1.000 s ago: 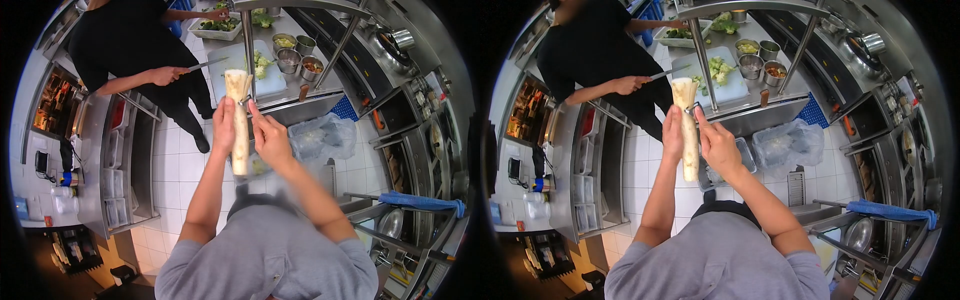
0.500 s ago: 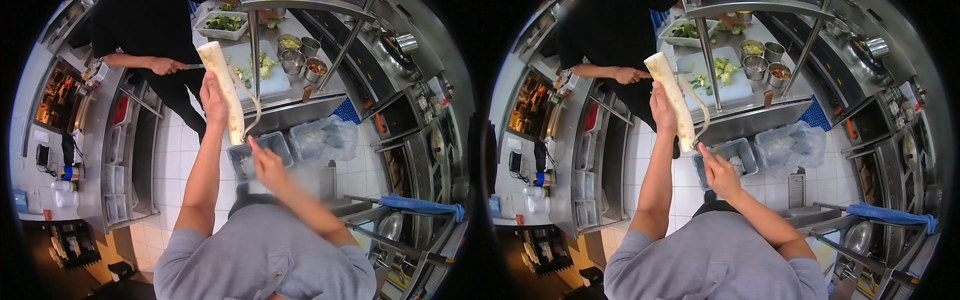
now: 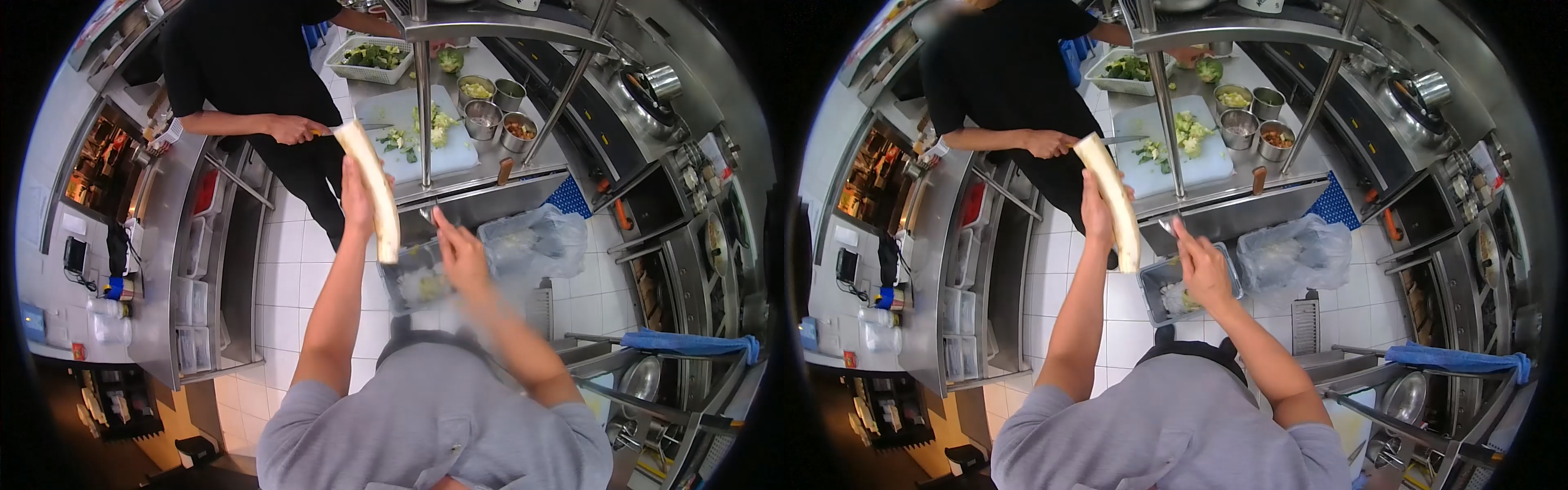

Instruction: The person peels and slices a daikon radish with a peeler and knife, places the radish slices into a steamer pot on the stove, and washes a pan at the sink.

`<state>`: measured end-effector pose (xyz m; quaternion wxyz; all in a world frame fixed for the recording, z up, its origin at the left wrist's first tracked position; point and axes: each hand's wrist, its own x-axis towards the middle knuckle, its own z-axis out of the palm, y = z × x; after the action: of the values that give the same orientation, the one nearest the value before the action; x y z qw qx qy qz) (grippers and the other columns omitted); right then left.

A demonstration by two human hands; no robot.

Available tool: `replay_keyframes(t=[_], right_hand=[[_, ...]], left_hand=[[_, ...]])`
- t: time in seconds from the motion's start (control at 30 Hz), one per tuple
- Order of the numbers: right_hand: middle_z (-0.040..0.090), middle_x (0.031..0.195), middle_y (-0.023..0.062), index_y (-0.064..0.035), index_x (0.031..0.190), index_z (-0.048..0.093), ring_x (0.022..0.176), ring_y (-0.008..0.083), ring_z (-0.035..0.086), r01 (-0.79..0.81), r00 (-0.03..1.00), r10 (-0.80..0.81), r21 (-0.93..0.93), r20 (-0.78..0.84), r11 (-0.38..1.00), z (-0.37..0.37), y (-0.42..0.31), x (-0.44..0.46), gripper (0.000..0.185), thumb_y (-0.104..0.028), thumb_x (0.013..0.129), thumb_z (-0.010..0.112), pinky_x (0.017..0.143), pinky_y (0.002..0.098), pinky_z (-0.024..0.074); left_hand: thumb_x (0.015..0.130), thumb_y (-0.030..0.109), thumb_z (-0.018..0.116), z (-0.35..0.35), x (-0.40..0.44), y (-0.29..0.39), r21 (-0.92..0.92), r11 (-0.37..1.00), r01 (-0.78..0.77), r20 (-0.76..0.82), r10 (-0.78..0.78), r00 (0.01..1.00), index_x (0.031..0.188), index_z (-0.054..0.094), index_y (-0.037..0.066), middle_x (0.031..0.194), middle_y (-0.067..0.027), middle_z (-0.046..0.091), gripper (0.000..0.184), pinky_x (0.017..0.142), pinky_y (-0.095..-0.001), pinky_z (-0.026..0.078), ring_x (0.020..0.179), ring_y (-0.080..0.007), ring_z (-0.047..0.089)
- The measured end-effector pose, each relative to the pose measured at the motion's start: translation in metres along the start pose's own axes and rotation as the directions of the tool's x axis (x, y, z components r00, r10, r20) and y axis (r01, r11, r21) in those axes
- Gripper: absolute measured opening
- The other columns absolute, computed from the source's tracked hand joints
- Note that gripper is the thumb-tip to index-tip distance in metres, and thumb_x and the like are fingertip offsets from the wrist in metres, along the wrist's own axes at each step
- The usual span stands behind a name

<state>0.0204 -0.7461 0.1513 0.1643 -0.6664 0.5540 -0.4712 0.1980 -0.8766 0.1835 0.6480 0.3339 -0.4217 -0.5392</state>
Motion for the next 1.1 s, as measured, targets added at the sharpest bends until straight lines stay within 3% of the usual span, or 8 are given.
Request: replay_keyframes(t=[0.2,0.43,0.6,0.67,0.73,0.8,0.9,1.1], right_hand=[[0.058,0.077,0.0111,-0.0282,0.143,0.058,0.063,0.0329,0.061,0.236,0.970,-0.244,-0.212,-0.010,0.948,-0.030,-0.067,0.081,0.057,-0.006,0.091,0.065,0.058,0.0441,0.0505],[0.058,0.076,0.0091,-0.0313,0.142,0.058,0.062,0.0315,0.060,0.281,0.959,-0.277,-0.329,0.061,0.901,-0.026,-0.081,0.099,0.058,-0.007,0.090,0.066,0.060,0.0443,0.0506],[0.057,0.074,0.0106,-0.0298,0.143,0.057,0.063,0.0320,0.060,0.295,0.955,-0.288,-0.290,0.067,0.910,-0.019,-0.078,0.102,0.059,-0.005,0.091,0.064,0.060,0.0449,0.0506],[0.057,0.073,0.0116,-0.0282,0.144,0.057,0.063,0.0323,0.060,0.305,0.952,-0.299,-0.259,0.061,0.917,-0.016,-0.076,0.097,0.058,-0.004,0.091,0.063,0.061,0.0449,0.0504],[0.057,0.071,0.0143,-0.0229,0.145,0.056,0.063,0.0322,0.060,0.236,0.972,-0.237,-0.116,0.008,0.965,-0.012,-0.077,0.087,0.057,0.000,0.092,0.061,0.062,0.0411,0.0510],[0.057,0.071,0.0153,-0.0202,0.145,0.056,0.063,0.0317,0.059,0.232,0.973,-0.232,-0.063,0.010,0.971,-0.005,-0.073,0.072,0.057,0.001,0.092,0.061,0.063,0.0390,0.0509],[0.058,0.072,0.0163,-0.0199,0.146,0.055,0.063,0.0335,0.059,0.182,0.983,-0.183,0.028,0.033,0.983,0.002,-0.052,0.043,0.059,0.002,0.091,0.060,0.064,0.0406,0.0509],[0.055,0.070,0.0156,-0.0168,0.148,0.052,0.061,0.0320,0.057,0.152,0.988,-0.153,0.065,0.007,0.986,0.002,-0.045,-0.007,0.063,0.005,0.089,0.060,0.062,0.0425,0.0506]], left_hand=[[0.107,0.056,0.034,0.017,-0.043,0.004,0.141,0.986,0.091,0.120,-0.108,0.987,0.122,0.044,0.010,0.085,-0.0074,0.058,0.050,0.062,-0.0304,0.052,0.066,-0.0164,0.060],[0.109,0.050,0.033,0.007,-0.052,0.016,0.247,0.967,0.054,0.127,-0.087,0.988,0.133,0.044,0.007,0.106,-0.0061,0.054,0.051,0.084,-0.0287,0.044,0.093,-0.0131,0.051],[0.110,0.048,0.032,0.000,-0.050,0.019,0.281,0.959,0.037,0.138,-0.079,0.987,0.135,0.044,0.005,0.113,-0.0071,0.054,0.051,0.092,-0.0296,0.042,0.100,-0.0157,0.048],[0.109,0.052,0.029,0.001,-0.047,0.021,0.370,0.925,-0.082,0.159,0.024,0.987,0.129,0.045,0.011,0.096,-0.0011,0.053,0.048,0.073,-0.0259,0.046,0.081,-0.0104,0.052],[0.110,0.051,0.029,0.004,-0.051,0.016,0.364,0.925,-0.109,0.161,0.053,0.986,0.129,0.046,0.011,0.096,-0.0004,0.051,0.048,0.074,-0.0254,0.045,0.083,-0.0098,0.050],[0.110,0.050,0.031,0.007,-0.053,0.011,0.199,0.980,0.006,0.118,-0.030,0.993,0.137,0.044,0.005,0.119,-0.0081,0.053,0.054,0.097,-0.0299,0.039,0.106,-0.0164,0.048],[0.109,0.052,0.031,0.004,-0.051,0.015,0.177,0.983,0.059,0.150,-0.086,0.985,0.136,0.043,0.005,0.119,-0.0075,0.052,0.055,0.096,-0.0290,0.040,0.106,-0.0157,0.049],[0.109,0.054,0.032,0.031,-0.040,0.022,0.182,0.980,-0.079,-0.006,0.081,0.997,0.120,0.046,0.012,0.100,-0.0011,0.050,0.046,0.076,-0.0258,0.043,0.085,-0.0093,0.048]])
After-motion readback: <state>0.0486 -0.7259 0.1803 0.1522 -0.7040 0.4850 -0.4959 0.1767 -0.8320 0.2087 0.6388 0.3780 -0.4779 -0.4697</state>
